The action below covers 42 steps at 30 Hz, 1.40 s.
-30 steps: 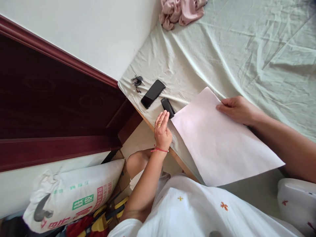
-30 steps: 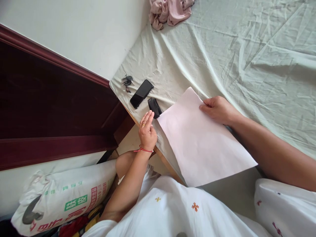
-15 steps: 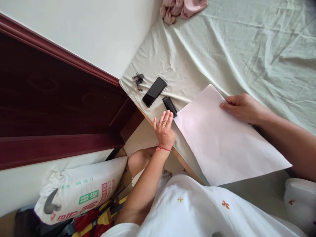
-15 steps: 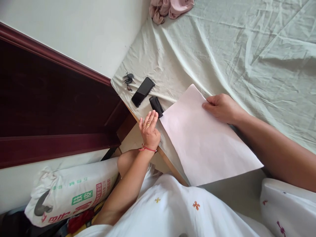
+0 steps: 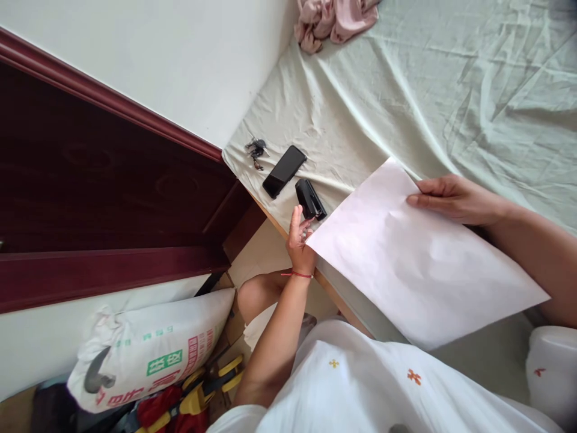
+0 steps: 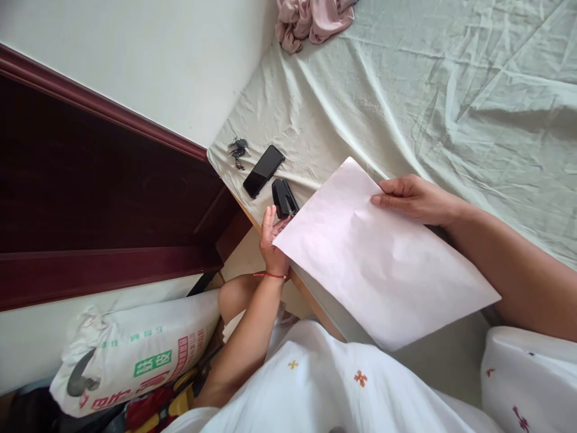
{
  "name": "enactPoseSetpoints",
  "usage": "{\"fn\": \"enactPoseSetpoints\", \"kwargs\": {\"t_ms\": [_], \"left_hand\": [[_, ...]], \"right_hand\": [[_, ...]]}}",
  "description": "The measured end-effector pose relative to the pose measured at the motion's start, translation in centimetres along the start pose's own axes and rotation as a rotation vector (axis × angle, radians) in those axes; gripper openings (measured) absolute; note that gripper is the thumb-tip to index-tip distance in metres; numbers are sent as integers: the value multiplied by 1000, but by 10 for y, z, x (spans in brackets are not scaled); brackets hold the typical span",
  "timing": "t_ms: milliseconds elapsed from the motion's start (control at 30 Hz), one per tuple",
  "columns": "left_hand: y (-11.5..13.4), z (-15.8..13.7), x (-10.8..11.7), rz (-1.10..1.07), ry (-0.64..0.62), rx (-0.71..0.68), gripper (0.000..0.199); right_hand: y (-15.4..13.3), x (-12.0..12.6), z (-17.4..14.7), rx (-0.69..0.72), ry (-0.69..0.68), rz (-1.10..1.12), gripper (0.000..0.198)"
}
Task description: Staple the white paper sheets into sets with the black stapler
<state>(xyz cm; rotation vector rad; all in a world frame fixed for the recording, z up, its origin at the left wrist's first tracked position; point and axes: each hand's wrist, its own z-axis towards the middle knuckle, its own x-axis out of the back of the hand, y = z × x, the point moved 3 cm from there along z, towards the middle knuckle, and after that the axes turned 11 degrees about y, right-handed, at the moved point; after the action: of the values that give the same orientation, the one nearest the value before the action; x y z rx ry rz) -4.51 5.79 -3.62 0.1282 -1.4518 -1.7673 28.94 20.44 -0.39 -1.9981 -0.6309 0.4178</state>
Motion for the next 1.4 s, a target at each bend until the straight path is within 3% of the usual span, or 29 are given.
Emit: {"fn": "enactPoseSetpoints", "kwargs": {"t_ms": [100,167,233,333,467,633,733,1100,1267,1400], "left_hand": [[11,-5,7,-72,211,73,64],[19,-14,9,-111,270,162,51],[25,-26,8,-182,187,309,52],[30,-42,0,-255,-63,459,65],[33,-47,-7,-205,-248,440,61],[29,-41,-13,-237,-89,526,58],[28,-41,-16,-247,-5,513,56],[14,-49,-8,-284,40,505,51],[16,-45,-10,-221,104,414,48],[17,-45,-9,-257,136,418,48]], "right_hand": [[1,1,0,16,61,120,52],[2,0,2,47,90,145,50],[3,0,5,81,116,114,51],[4,-1,8,128,162,19,56],[4,-1,10,167,195,-47,60],[4,-2,10,210,161,45,51],[6,-2,10,184,138,91,58],[14,6,13,90,219,-87,57],[13,4,14,110,217,-25,52],[11,3,13,113,217,7,47]]}}
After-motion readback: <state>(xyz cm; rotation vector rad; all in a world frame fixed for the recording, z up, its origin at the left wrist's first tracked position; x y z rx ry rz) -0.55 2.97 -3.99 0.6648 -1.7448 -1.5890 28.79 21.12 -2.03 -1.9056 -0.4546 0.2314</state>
